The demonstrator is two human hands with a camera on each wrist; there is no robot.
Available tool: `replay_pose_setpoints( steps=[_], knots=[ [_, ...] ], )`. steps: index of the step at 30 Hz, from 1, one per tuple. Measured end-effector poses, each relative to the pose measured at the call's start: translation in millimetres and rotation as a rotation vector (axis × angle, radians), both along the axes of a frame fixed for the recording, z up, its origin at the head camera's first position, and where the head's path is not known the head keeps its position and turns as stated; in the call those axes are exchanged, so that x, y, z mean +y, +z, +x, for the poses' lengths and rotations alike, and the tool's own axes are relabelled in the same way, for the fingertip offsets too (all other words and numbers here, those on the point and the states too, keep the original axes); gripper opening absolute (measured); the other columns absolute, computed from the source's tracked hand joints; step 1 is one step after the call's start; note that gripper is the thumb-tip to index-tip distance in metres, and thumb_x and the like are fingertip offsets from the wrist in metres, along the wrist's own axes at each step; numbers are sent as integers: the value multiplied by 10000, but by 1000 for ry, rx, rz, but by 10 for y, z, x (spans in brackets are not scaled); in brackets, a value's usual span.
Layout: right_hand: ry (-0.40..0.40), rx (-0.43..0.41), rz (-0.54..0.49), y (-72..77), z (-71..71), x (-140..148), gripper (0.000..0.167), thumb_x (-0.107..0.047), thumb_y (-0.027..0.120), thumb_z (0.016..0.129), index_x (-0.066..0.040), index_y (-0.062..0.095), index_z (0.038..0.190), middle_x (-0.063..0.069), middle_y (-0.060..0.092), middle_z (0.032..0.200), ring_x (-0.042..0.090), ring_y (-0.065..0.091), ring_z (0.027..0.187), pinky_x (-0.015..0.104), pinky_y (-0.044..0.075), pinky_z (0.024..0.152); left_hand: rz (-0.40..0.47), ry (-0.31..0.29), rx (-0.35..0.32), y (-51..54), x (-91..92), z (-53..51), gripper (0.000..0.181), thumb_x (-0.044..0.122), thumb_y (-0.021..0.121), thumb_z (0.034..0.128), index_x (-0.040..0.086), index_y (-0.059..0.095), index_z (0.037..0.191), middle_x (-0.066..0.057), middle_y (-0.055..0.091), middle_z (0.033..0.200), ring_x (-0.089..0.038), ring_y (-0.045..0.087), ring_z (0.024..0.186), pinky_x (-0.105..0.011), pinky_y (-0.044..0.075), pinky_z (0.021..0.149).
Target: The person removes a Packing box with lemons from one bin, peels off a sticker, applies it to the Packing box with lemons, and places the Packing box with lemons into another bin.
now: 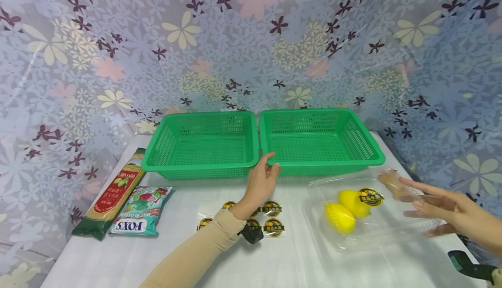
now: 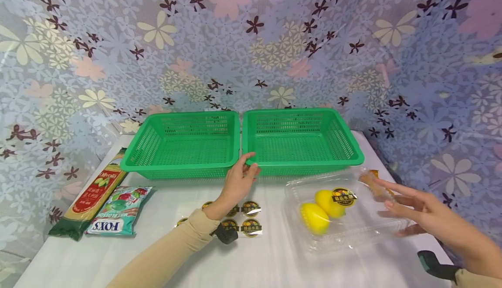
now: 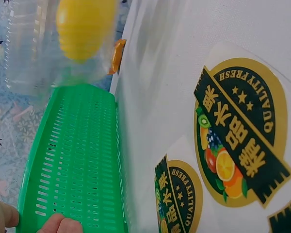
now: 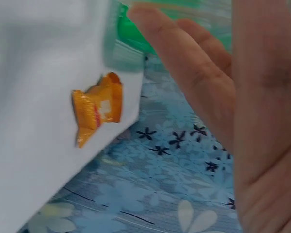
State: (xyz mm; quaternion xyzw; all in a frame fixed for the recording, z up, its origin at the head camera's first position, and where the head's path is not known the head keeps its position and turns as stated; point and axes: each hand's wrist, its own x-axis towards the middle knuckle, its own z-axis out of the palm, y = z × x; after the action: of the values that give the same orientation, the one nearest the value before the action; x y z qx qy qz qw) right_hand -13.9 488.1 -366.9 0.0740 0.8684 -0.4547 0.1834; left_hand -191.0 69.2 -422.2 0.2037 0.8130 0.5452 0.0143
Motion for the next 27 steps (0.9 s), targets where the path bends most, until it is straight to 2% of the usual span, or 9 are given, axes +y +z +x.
replay_pose_setpoints(
  steps=[4, 8, 11, 12, 15, 18, 22, 24, 27],
  knots=[
    [0, -21, -18, 100, -22, 29, 762, -337, 491, 1165, -347, -14, 1736, 427, 306, 1654, 227, 776, 1153, 609, 647, 842, -6, 1, -1, -2, -3, -2, 464, 257, 521, 1150, 130, 492, 1595, -152, 800, 1171, -291, 768, 1076, -475, 618, 917],
    [-10, 24, 25, 173, -78, 8, 775, -360, 482, 1166, -332, -47, 1732, 442, 295, 1649, 345, 759, 1182, 601, 651, 826, -6, 6, 0, -10, 3, -8, 464, 258, 525, 1148, 135, 495, 1595, -151, 800, 1162, -288, 769, 1076, -465, 618, 917],
    [-10, 102, 77, 220, -140, -18, 762, -355, 482, 1166, -329, -23, 1737, 381, 460, 1595, 369, 746, 1180, 569, 661, 804, -4, 11, 0, -12, 9, -12, 465, 260, 527, 1147, 136, 495, 1594, -151, 802, 1161, -292, 770, 1085, -481, 614, 953],
    [-12, 126, 92, 235, -164, -27, 752, -349, 485, 1166, -337, -2, 1739, 286, 555, 1558, 319, 755, 1169, 552, 664, 799, -3, 13, -2, -8, 9, -8, 466, 260, 527, 1147, 137, 495, 1595, -154, 802, 1164, -298, 770, 1089, -492, 611, 963],
    [-3, 201, 103, 273, -262, -55, 718, -317, 486, 1168, -336, 55, 1742, 211, 586, 1544, 63, 754, 1080, 509, 671, 784, -4, 14, 0, -19, 5, -8, 467, 268, 524, 1148, 131, 495, 1594, -150, 802, 1168, -300, 768, 1096, -497, 609, 977],
    [-7, 238, 83, 320, -378, -85, 702, -314, 489, 1166, -358, 87, 1740, -87, 647, 1443, -127, 685, 1025, 496, 671, 788, -6, 10, -5, -25, 0, -4, 470, 272, 519, 1151, 133, 487, 1599, -148, 799, 1179, -298, 765, 1108, -500, 607, 985],
    [-7, 267, 64, 396, -526, -114, 699, -349, 497, 1160, -396, 101, 1734, -298, 540, 1374, -145, 661, 1075, 493, 669, 813, -2, 6, -13, -23, -1, -2, 472, 265, 516, 1153, 131, 478, 1605, -151, 795, 1191, -301, 761, 1118, -503, 605, 991],
    [0, 281, 68, 430, -601, -129, 693, -360, 492, 1160, -401, 105, 1732, -223, 524, 1446, -157, 642, 1091, 488, 668, 825, 1, 5, -15, -24, 1, -6, 474, 267, 514, 1154, 131, 476, 1606, -150, 794, 1194, -301, 760, 1121, -499, 606, 991],
    [-4, 290, 52, 474, -723, -152, 686, -363, 493, 1158, -403, 118, 1731, -221, 520, 1443, -185, 611, 1094, 483, 666, 846, 5, 7, -17, -28, 8, -9, 478, 279, 515, 1154, 133, 476, 1607, -147, 794, 1193, -299, 759, 1121, -490, 608, 989]
  ],
)
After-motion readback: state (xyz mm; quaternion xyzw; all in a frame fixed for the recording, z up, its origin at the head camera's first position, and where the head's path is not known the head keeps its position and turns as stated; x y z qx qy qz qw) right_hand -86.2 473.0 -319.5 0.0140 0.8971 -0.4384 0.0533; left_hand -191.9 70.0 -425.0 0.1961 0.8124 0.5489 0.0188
